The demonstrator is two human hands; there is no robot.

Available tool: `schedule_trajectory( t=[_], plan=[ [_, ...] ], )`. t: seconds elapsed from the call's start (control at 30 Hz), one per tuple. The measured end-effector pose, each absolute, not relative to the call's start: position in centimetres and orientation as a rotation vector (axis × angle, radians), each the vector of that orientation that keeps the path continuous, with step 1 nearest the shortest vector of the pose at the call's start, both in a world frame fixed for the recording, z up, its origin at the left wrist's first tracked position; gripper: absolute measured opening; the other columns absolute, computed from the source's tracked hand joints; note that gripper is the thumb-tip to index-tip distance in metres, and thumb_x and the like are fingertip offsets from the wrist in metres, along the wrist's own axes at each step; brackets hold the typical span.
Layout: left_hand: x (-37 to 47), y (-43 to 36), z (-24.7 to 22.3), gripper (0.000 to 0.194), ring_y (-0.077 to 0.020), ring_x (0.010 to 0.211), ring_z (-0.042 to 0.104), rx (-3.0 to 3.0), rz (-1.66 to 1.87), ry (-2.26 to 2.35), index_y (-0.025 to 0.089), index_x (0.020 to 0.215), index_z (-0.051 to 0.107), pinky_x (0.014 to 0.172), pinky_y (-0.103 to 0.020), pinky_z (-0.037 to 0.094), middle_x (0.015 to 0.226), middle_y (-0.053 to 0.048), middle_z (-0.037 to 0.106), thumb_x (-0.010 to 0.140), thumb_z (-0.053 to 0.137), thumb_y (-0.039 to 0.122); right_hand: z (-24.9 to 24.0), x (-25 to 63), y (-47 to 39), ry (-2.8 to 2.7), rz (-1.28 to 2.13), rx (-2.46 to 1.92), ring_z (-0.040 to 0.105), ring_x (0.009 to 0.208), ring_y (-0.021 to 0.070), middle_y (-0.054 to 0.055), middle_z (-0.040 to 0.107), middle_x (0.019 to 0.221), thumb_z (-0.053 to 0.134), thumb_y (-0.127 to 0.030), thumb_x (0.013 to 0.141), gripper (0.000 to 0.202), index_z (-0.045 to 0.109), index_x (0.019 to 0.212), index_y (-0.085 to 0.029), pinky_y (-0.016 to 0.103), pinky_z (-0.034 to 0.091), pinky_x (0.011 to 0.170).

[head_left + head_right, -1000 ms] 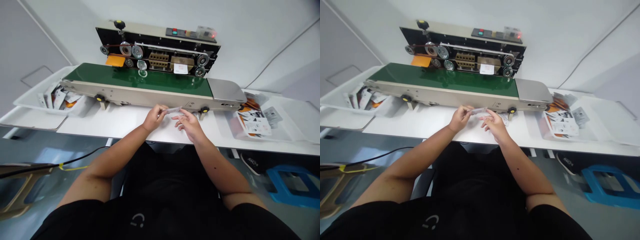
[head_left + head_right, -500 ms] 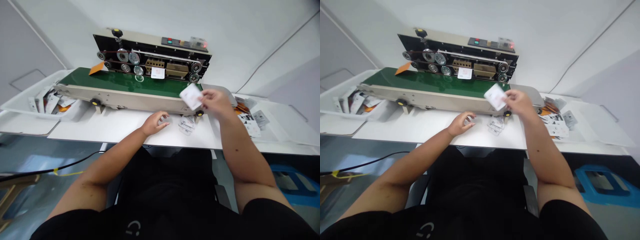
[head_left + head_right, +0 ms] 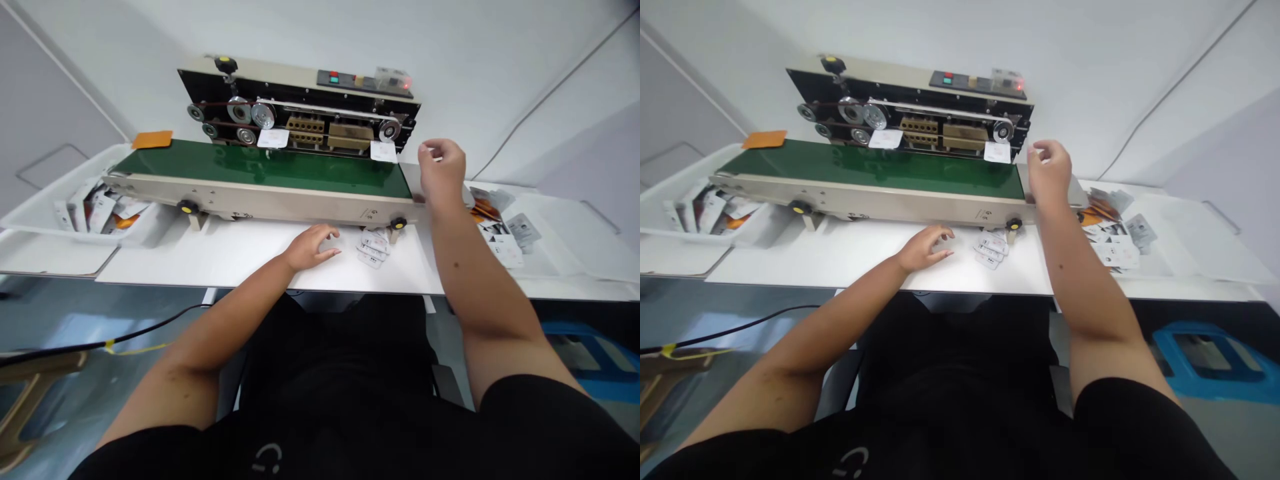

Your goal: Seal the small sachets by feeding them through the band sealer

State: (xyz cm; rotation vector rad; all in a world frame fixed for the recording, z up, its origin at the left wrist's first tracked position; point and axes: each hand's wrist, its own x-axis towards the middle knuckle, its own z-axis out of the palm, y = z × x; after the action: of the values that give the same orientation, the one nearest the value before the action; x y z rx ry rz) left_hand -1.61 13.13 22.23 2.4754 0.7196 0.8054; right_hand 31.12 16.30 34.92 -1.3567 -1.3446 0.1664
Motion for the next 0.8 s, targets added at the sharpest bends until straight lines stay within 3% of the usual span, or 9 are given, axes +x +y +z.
schedule_trajectory(
  t=[0.1, 0.27, 0.37, 0.43, 0.5, 0.57, 0.67, 0.8],
  plan=[
    [-1.5, 13.3, 21.9, 0.039, -0.0277, 0.106, 0.067, 2.504, 0.795, 0.691, 0.020, 0.122, 0.062, 0.095, -0.043, 0.055, 0.116, -0.011, 0.070, 0.101, 0.062, 0.053, 31.2, 29.6, 9.4, -1.410, -0.037, -1.431, 0.066, 0.081, 0.0183, 0.003, 0.070, 0.087, 0.065, -0.042, 0.097, 0.025, 0.075, 0.106, -0.021, 0.035, 0.057, 0.078],
    [-0.9, 13.2, 21.5, 0.043, -0.0311, 0.114, 0.067, 2.649, 0.726, 0.608, 0.018, 0.125, 0.064, 0.099, -0.046, 0.055, 0.124, -0.014, 0.071, 0.103, 0.058, 0.055, 23.0, 31.2, 2.0, -1.330, -0.079, -1.689, 0.068, 0.080, 0.0225, 0.007, 0.074, 0.089, 0.056, -0.034, 0.094, 0.025, 0.075, 0.097, -0.019, 0.039, 0.060, 0.079],
    [-0.2, 13.0, 21.5, 0.050, -0.0329, 0.122, 0.065, 2.778, 0.627, 0.457, 0.018, 0.131, 0.065, 0.106, -0.048, 0.053, 0.132, -0.016, 0.070, 0.104, 0.058, 0.058, 20.6, 33.5, 2.5, -1.553, -0.027, -1.833, 0.069, 0.114, 0.0326, 0.016, 0.075, 0.121, 0.056, -0.027, 0.089, 0.039, 0.075, 0.121, -0.017, 0.052, 0.056, 0.105],
    [0.0, 13.0, 21.5, 0.055, -0.0330, 0.126, 0.064, 2.811, 0.593, 0.403, 0.017, 0.135, 0.065, 0.110, -0.049, 0.052, 0.136, -0.017, 0.069, 0.104, 0.057, 0.061, 20.1, 34.3, 3.8, -1.766, 0.071, -1.835, 0.056, 0.141, 0.0364, 0.018, 0.063, 0.149, 0.056, -0.023, 0.087, 0.056, 0.067, 0.141, -0.013, 0.056, 0.044, 0.123],
    [0.1, 13.0, 21.5, 0.059, -0.0325, 0.127, 0.063, 2.810, 0.588, 0.425, 0.017, 0.138, 0.064, 0.110, -0.049, 0.053, 0.138, -0.017, 0.068, 0.104, 0.055, 0.063, 20.2, 34.5, 5.0, -1.887, 0.195, -1.815, 0.045, 0.153, 0.0355, 0.017, 0.052, 0.162, 0.052, -0.019, 0.088, 0.067, 0.057, 0.154, -0.012, 0.057, 0.037, 0.129],
    [0.0, 13.0, 21.5, 0.060, -0.0321, 0.128, 0.063, 2.804, 0.589, 0.473, 0.017, 0.140, 0.064, 0.110, -0.048, 0.053, 0.139, -0.017, 0.068, 0.104, 0.054, 0.064, 20.2, 34.5, 5.4, -1.949, 0.264, -1.802, 0.047, 0.152, 0.0343, 0.014, 0.053, 0.162, 0.046, -0.016, 0.091, 0.066, 0.054, 0.157, -0.017, 0.062, 0.035, 0.128],
    [-0.2, 13.1, 21.4, 0.060, -0.0322, 0.128, 0.063, 2.815, 0.579, 0.511, 0.017, 0.141, 0.064, 0.111, -0.049, 0.053, 0.139, -0.017, 0.068, 0.104, 0.053, 0.064, 19.9, 34.9, 4.4, -1.981, 0.221, -1.802, 0.055, 0.145, 0.0339, 0.011, 0.063, 0.152, 0.042, -0.019, 0.098, 0.053, 0.067, 0.145, -0.023, 0.068, 0.032, 0.127],
    [-0.2, 13.1, 21.4, 0.059, -0.0327, 0.128, 0.063, 2.827, 0.570, 0.508, 0.017, 0.140, 0.064, 0.111, -0.049, 0.053, 0.139, -0.017, 0.068, 0.104, 0.054, 0.063, 19.4, 36.3, 1.2, -2.049, 0.231, -1.714, 0.054, 0.147, 0.0333, 0.011, 0.067, 0.148, 0.057, -0.034, 0.100, 0.043, 0.073, 0.138, -0.025, 0.065, 0.033, 0.128]
  ],
)
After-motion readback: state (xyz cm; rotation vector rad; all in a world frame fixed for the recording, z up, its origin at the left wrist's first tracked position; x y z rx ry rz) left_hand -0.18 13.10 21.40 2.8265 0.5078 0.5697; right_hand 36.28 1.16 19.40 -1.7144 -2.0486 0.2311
